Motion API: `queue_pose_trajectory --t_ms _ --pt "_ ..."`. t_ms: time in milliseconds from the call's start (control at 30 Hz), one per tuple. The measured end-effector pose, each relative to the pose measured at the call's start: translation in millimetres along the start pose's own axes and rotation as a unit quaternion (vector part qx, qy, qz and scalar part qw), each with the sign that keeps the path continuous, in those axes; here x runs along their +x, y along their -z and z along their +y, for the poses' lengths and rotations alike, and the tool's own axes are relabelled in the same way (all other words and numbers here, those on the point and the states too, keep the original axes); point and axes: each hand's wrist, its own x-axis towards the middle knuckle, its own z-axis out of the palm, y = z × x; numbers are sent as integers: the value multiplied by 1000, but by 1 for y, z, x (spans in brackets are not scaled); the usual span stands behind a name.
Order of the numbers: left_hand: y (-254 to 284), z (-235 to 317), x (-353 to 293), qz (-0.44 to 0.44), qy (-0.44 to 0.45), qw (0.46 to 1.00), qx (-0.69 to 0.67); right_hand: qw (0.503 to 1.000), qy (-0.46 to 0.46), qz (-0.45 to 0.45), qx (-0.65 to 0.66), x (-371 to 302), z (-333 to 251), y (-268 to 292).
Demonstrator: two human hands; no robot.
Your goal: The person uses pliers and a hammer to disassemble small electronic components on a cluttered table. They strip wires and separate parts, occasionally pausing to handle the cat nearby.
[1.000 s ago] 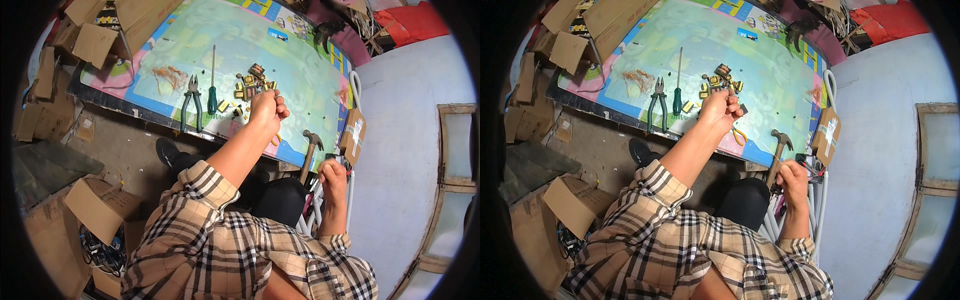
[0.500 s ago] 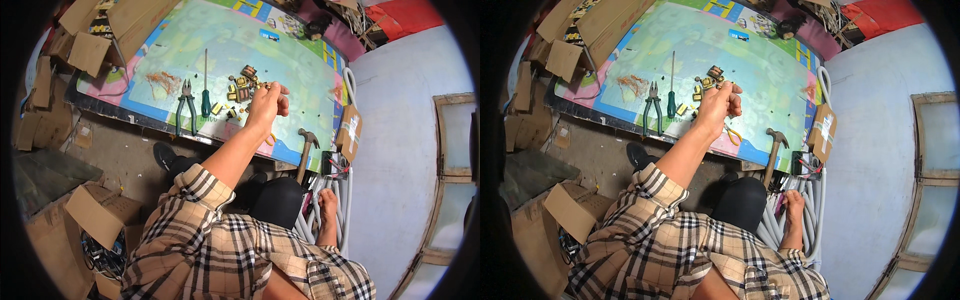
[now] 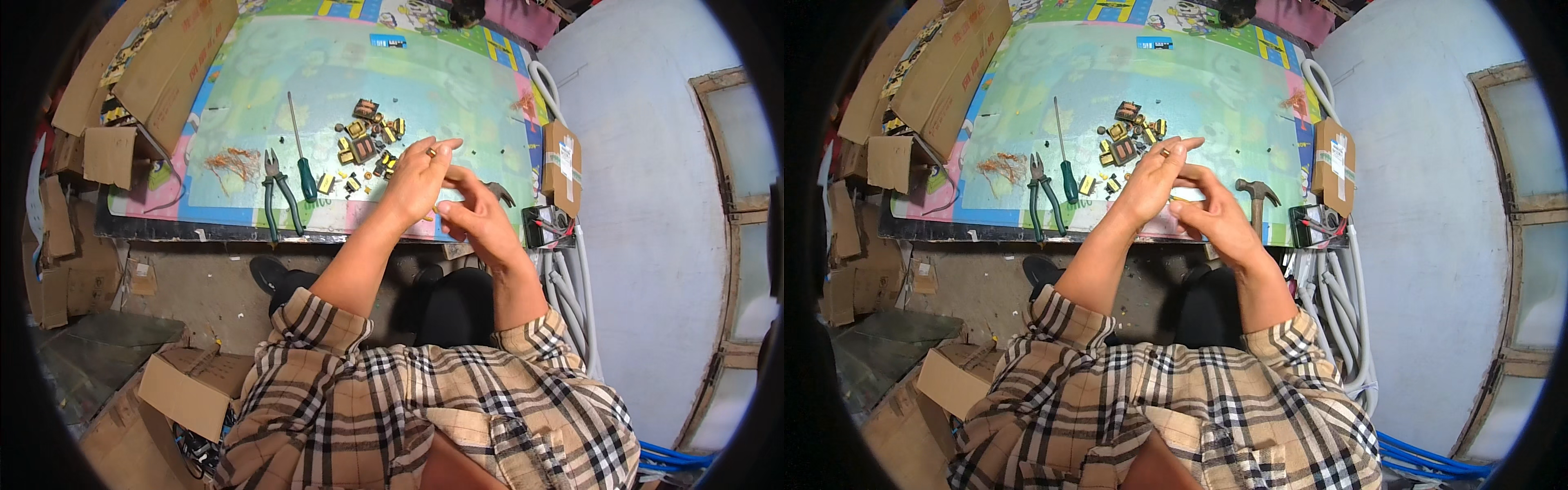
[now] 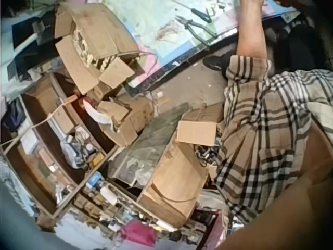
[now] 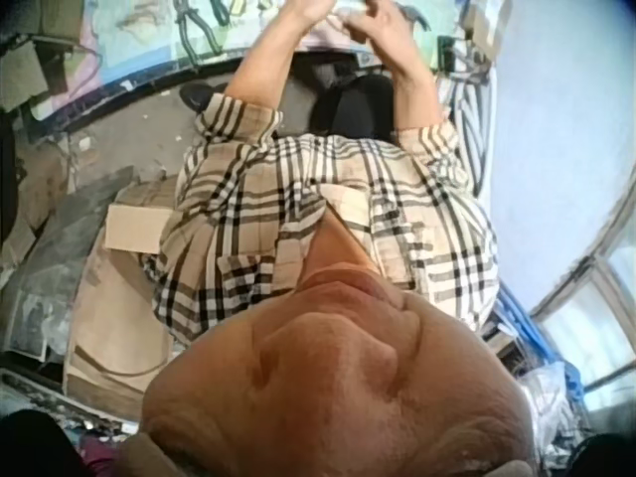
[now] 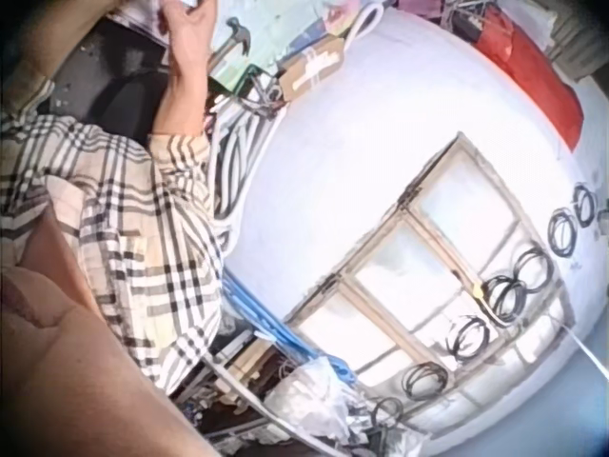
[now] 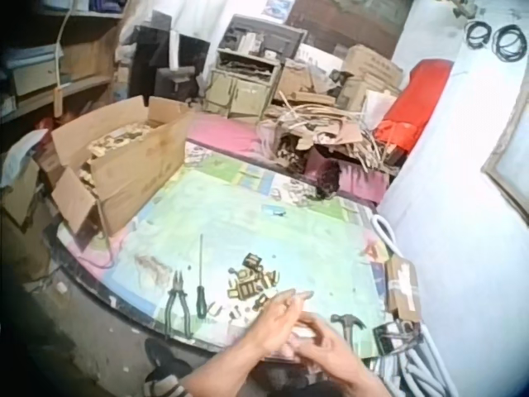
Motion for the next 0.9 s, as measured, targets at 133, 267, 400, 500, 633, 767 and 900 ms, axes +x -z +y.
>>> queue_pose_trajectory --t_ms 133,267,400,500,633,767,900 --pt "7 -28 7 -58 41 996 -46 979 -47 -81 179 19 14 -4" --pt "11 16 -7 -70 169 960 -213 977 -44 -14 208 26 24 -5" --pt "10 19 -12 -76 188 922 -331 977 -15 50 206 32 21 -7" --pt "5 18 -12 -27 160 925 -343 986 28 82 145 34 28 -6" --pt "5 12 -10 45 137 921 -362 991 55 99 76 35 37 -9" --pt "6 14 -12 27 138 917 -372 990 56 116 59 34 32 -14" --pt "5 14 -13 18 137 916 -376 989 78 120 25 34 32 -16"
